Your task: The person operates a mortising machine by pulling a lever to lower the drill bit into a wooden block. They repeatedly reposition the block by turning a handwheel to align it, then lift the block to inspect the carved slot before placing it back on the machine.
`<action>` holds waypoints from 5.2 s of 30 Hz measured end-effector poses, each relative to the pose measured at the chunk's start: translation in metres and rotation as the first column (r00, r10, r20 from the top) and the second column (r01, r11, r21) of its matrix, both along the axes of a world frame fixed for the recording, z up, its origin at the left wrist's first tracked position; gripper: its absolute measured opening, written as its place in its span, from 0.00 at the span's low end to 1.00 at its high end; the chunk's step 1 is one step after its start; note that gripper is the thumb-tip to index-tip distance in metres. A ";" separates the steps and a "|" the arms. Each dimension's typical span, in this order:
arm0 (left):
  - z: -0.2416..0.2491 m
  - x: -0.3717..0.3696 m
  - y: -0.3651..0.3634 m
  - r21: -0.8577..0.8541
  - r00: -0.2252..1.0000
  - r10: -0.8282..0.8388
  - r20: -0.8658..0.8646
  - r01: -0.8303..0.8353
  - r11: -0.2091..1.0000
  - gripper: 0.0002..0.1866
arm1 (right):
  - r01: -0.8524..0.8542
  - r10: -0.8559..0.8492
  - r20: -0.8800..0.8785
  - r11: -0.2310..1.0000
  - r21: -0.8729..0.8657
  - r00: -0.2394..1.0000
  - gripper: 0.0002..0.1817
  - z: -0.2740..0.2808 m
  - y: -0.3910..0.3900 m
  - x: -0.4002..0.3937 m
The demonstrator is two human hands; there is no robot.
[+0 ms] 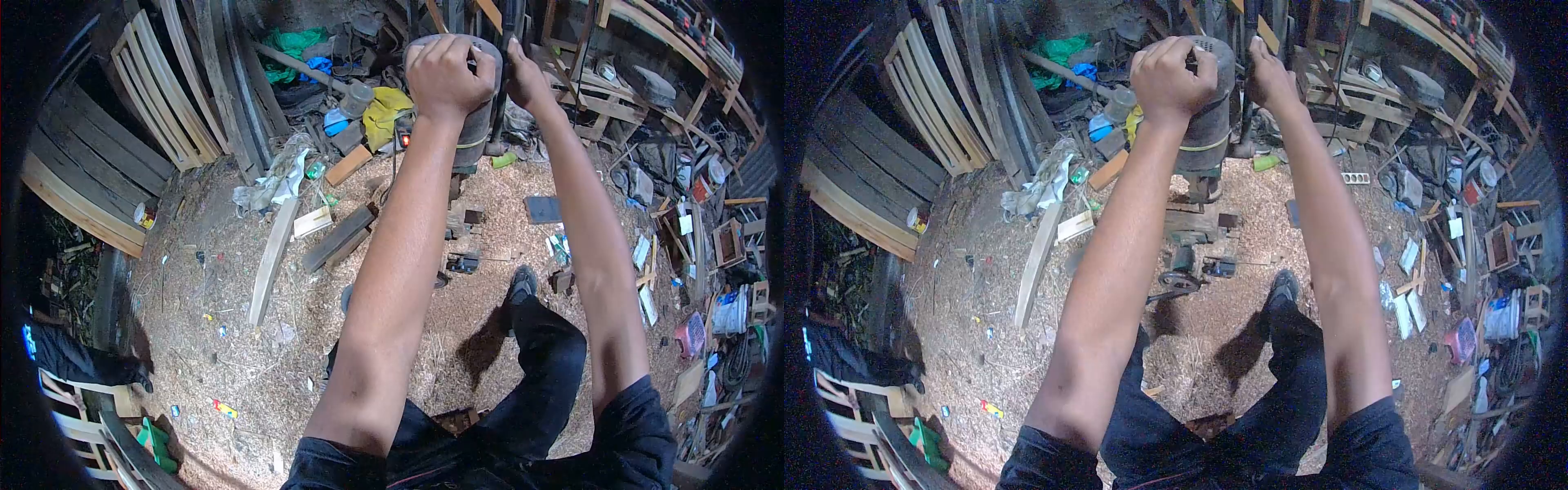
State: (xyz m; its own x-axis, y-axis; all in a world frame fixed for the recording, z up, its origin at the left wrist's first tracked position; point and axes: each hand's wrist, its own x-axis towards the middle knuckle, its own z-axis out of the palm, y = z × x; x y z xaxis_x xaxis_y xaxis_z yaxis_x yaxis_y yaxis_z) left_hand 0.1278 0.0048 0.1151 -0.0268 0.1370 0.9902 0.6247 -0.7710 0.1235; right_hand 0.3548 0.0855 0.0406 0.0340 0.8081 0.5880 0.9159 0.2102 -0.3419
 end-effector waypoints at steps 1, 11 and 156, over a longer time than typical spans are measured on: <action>0.001 0.000 0.001 0.003 1.000 -0.006 -0.001 0.006 1.000 0.11 | -0.060 0.043 -0.135 0.991 -0.123 0.990 0.43 -0.006 0.028 0.016; 0.008 0.002 0.010 0.076 1.000 -0.008 0.027 0.006 0.997 0.12 | -0.078 0.076 -0.025 0.989 -0.128 0.997 0.30 -0.018 0.041 0.022; -0.025 -0.011 0.011 0.038 0.994 -0.112 -0.015 0.112 0.993 0.14 | -0.040 0.594 -0.781 0.800 0.598 0.194 0.17 0.097 -0.123 -0.105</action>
